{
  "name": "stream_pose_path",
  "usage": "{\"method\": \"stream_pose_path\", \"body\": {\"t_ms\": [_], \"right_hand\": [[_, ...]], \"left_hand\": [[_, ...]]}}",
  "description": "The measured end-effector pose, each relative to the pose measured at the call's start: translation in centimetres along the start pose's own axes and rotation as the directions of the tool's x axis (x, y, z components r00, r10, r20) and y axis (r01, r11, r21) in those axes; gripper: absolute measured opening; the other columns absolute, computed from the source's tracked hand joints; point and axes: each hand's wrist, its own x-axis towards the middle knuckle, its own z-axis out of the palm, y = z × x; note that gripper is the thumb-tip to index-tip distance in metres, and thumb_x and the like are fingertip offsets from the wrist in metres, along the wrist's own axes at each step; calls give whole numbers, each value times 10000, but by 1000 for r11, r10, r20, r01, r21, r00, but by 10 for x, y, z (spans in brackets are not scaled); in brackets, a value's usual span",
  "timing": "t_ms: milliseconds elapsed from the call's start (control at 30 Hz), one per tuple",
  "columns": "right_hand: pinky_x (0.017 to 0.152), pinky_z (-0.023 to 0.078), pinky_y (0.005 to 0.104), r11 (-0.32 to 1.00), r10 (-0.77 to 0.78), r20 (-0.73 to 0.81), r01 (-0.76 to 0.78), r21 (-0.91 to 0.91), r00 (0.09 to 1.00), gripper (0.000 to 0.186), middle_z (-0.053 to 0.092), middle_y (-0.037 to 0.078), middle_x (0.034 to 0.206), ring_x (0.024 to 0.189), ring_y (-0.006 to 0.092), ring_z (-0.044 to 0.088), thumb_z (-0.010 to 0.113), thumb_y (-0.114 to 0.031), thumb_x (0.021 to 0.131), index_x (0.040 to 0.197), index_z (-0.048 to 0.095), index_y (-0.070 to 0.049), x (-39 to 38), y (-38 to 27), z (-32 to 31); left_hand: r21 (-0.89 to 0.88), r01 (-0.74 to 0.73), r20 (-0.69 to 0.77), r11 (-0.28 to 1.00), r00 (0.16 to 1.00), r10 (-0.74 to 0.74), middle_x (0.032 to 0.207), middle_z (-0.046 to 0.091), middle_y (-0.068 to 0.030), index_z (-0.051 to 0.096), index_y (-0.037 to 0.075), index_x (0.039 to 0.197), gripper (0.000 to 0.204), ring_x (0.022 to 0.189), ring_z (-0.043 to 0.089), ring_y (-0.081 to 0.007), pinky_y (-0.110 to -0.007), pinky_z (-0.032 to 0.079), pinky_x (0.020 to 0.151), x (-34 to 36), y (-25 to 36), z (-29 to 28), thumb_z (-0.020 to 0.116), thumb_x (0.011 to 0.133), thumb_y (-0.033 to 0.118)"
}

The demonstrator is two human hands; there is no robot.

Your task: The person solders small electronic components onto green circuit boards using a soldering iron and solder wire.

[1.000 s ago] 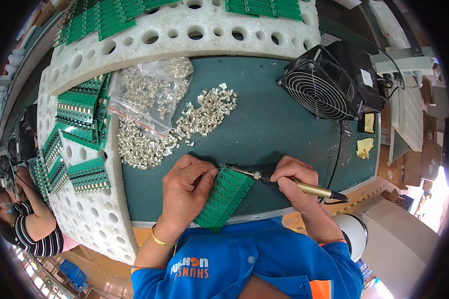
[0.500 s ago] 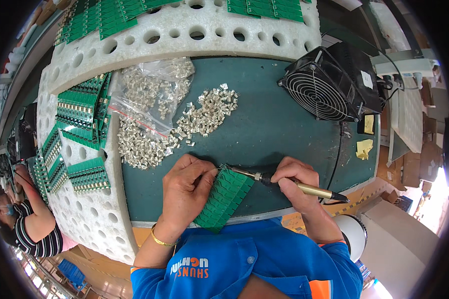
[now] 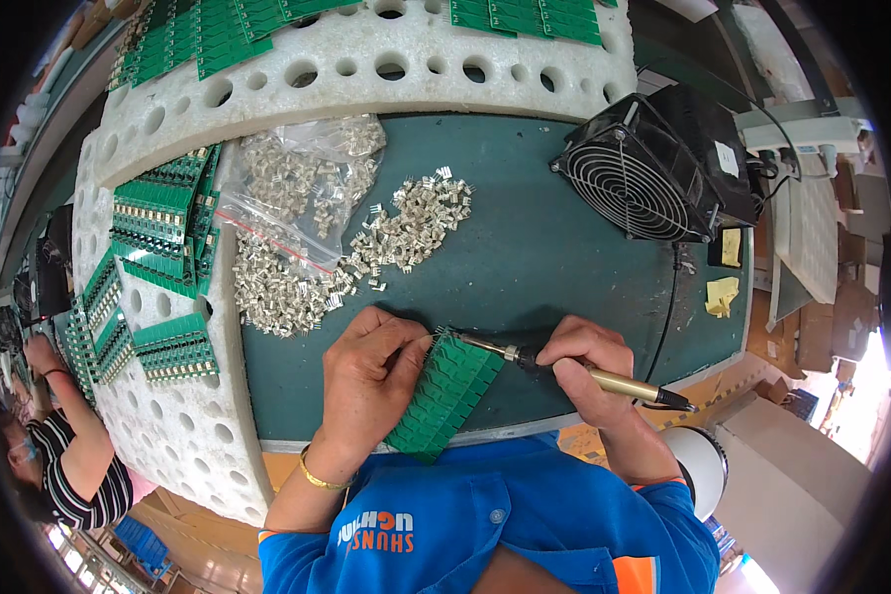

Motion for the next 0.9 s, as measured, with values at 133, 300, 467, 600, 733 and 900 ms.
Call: {"method": "stream_pose_path", "body": {"t_ms": [133, 300, 467, 600, 733, 900], "right_hand": [[578, 445, 304, 1000, 1, 5, -1, -15, 1000, 95, 655, 87, 754, 645, 174, 559, 655, -108, 880, 896, 662, -14, -1, -1, -1], [576, 458, 306, 998, -20, 27, 22, -51, 999, 74, 658, 95, 756, 649, 186, 582, 667, -89, 871, 899, 662, -20, 0, -2, 0], [547, 459, 306, 994, -39, 58, 44, -96, 998, 64, 646, 96, 750, 631, 198, 592, 680, -73, 861, 909, 663, -33, 1, -8, 0], [528, 456, 306, 989, -70, 63, 78, -130, 996, 78, 633, 93, 739, 616, 201, 594, 692, -81, 853, 914, 665, -41, 2, -8, 1], [519, 457, 308, 984, -78, 63, 87, -155, 995, 93, 628, 89, 734, 599, 201, 592, 705, -69, 828, 912, 669, -49, 1, -9, 1], [500, 463, 317, 966, -137, 86, 152, -210, 987, 120, 613, 80, 712, 576, 209, 591, 715, -44, 786, 898, 673, -59, 3, -11, 3]], "left_hand": [[-1, 0, -4, 1000, 1000, 0, 736, 618, -77, 719, 0, 853, 73, 685, 579, -189, -295, 457, 619, 0, 1, 0, 729, 788, -31], [-2, 13, 2, 1000, 1000, -13, 730, 610, -76, 720, 4, 859, 78, 682, 577, -189, -295, 455, 614, 0, 2, 0, 725, 789, -31], [3, 2, -2, 1000, 1000, -2, 732, 605, -76, 719, 5, 862, 77, 678, 575, -188, -295, 451, 607, -1, 0, 1, 723, 792, -28], [13, -8, 3, 1000, 1000, 8, 729, 605, -76, 719, 6, 859, 73, 675, 574, -190, -298, 452, 605, -1, 0, 0, 723, 793, -26], [22, -17, 2, 1000, 1000, 17, 718, 603, -76, 720, 6, 857, 71, 669, 574, -193, -302, 454, 602, 0, 0, 1, 724, 792, -24], [42, -41, 8, 998, 999, 41, 729, 603, -91, 716, 5, 867, 85, 632, 581, -201, -303, 457, 577, 1, 0, 1, 714, 792, -34]]}}
